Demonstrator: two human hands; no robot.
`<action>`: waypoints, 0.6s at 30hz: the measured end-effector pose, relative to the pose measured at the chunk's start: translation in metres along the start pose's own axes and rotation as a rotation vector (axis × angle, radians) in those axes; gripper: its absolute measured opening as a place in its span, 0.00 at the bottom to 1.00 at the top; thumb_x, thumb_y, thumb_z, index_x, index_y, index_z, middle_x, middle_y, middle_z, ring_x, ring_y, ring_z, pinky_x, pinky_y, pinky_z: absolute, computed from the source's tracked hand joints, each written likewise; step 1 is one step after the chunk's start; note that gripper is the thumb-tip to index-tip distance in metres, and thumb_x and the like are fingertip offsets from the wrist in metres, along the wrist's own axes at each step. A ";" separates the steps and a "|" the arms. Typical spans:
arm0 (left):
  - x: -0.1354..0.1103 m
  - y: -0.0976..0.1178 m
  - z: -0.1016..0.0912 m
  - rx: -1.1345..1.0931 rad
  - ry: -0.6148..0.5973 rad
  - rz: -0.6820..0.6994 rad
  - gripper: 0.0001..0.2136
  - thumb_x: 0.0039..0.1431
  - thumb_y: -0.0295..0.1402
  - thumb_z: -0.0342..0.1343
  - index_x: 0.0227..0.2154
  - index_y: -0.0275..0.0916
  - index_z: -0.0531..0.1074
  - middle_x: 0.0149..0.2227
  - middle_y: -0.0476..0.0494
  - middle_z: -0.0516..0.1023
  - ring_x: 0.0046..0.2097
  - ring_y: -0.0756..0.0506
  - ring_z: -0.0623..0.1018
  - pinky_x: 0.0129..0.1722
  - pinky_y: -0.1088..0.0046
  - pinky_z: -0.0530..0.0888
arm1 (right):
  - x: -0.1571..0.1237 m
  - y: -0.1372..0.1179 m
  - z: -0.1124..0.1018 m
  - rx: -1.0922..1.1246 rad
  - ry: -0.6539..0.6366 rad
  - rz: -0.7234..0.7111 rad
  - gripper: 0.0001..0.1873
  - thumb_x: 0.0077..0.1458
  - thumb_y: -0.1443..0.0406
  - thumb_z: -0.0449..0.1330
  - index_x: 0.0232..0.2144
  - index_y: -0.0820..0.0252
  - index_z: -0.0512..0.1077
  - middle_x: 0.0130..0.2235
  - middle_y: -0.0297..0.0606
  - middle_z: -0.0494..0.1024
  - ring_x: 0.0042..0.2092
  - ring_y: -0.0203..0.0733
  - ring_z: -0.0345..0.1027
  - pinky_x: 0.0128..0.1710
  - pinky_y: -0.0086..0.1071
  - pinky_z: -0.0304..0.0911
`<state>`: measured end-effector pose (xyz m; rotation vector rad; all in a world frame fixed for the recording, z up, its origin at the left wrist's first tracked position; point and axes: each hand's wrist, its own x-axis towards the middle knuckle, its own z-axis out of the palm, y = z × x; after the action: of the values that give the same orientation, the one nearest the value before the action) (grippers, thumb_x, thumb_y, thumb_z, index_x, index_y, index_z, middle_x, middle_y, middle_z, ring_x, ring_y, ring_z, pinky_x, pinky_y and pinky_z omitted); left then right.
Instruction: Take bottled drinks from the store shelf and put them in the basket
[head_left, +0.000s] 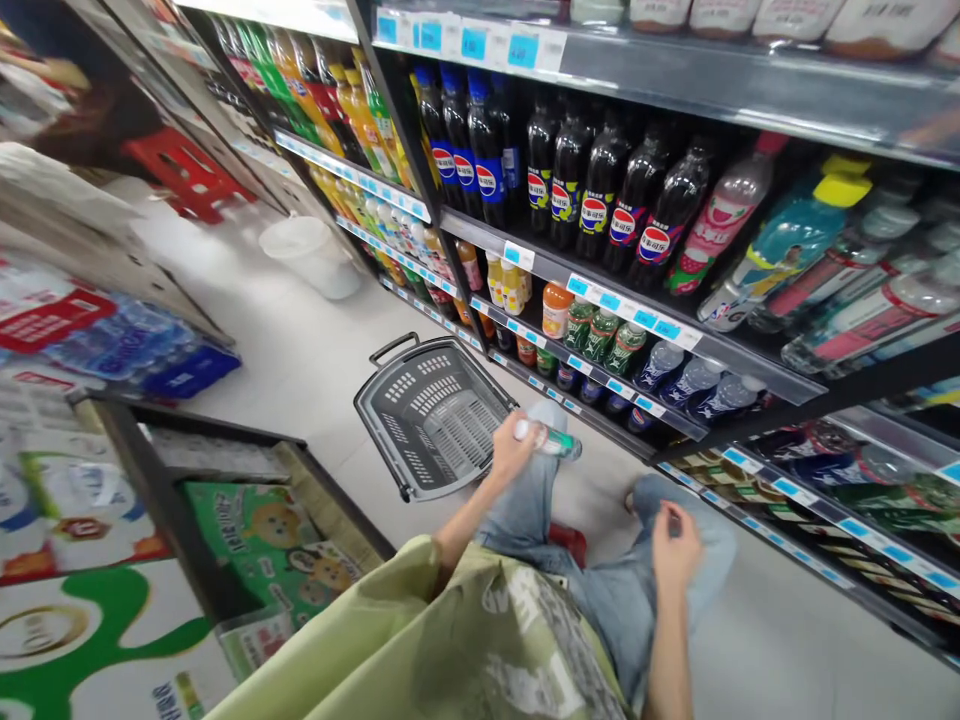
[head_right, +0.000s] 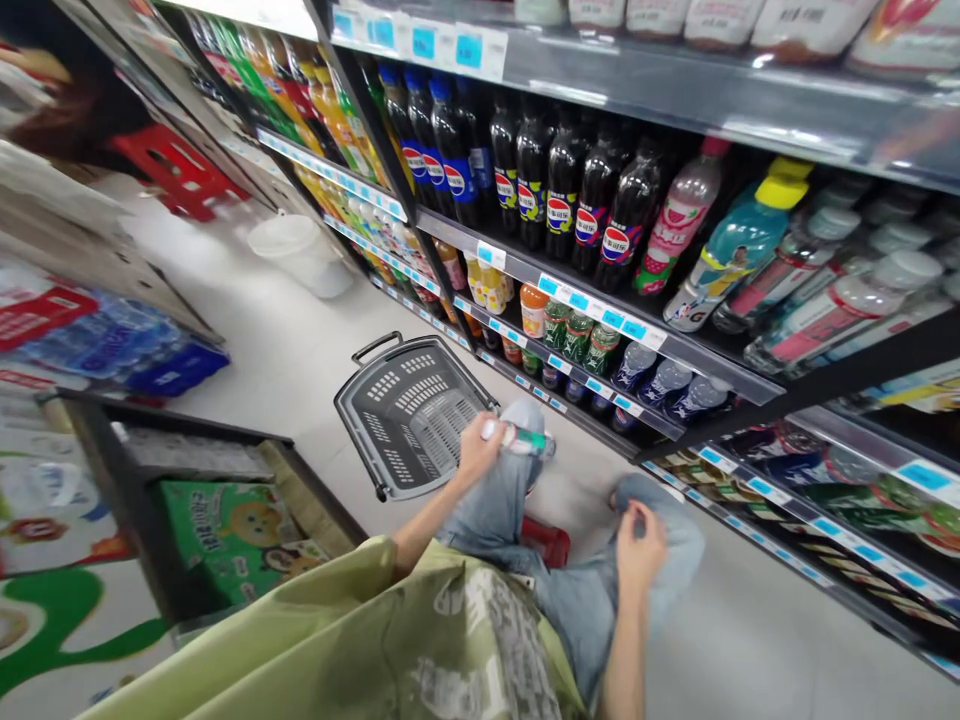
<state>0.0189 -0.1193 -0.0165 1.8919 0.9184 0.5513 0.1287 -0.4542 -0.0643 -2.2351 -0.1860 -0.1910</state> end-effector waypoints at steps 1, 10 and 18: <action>0.009 0.000 -0.010 -0.033 0.067 -0.035 0.13 0.66 0.46 0.51 0.40 0.41 0.70 0.28 0.52 0.73 0.26 0.48 0.74 0.28 0.72 0.70 | 0.001 0.014 -0.014 -0.099 0.081 -0.034 0.21 0.63 0.51 0.57 0.39 0.61 0.80 0.41 0.52 0.84 0.44 0.56 0.77 0.50 0.48 0.71; 0.060 -0.043 -0.068 -0.063 0.547 -0.370 0.16 0.66 0.49 0.55 0.43 0.40 0.69 0.29 0.53 0.74 0.24 0.48 0.75 0.29 0.71 0.72 | 0.001 0.049 -0.044 -0.362 0.097 -0.229 0.15 0.63 0.58 0.56 0.34 0.61 0.78 0.49 0.54 0.85 0.55 0.65 0.76 0.58 0.59 0.67; 0.059 -0.137 -0.046 0.184 0.423 -0.820 0.19 0.70 0.40 0.56 0.56 0.32 0.67 0.51 0.29 0.80 0.43 0.41 0.83 0.42 0.67 0.77 | 0.007 0.022 -0.047 -0.361 0.027 -0.152 0.12 0.63 0.57 0.56 0.36 0.49 0.79 0.50 0.47 0.85 0.60 0.73 0.74 0.60 0.70 0.67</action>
<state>-0.0267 -0.0086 -0.1161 1.3785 1.9407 0.3612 0.1369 -0.5042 -0.0511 -2.5761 -0.3293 -0.3615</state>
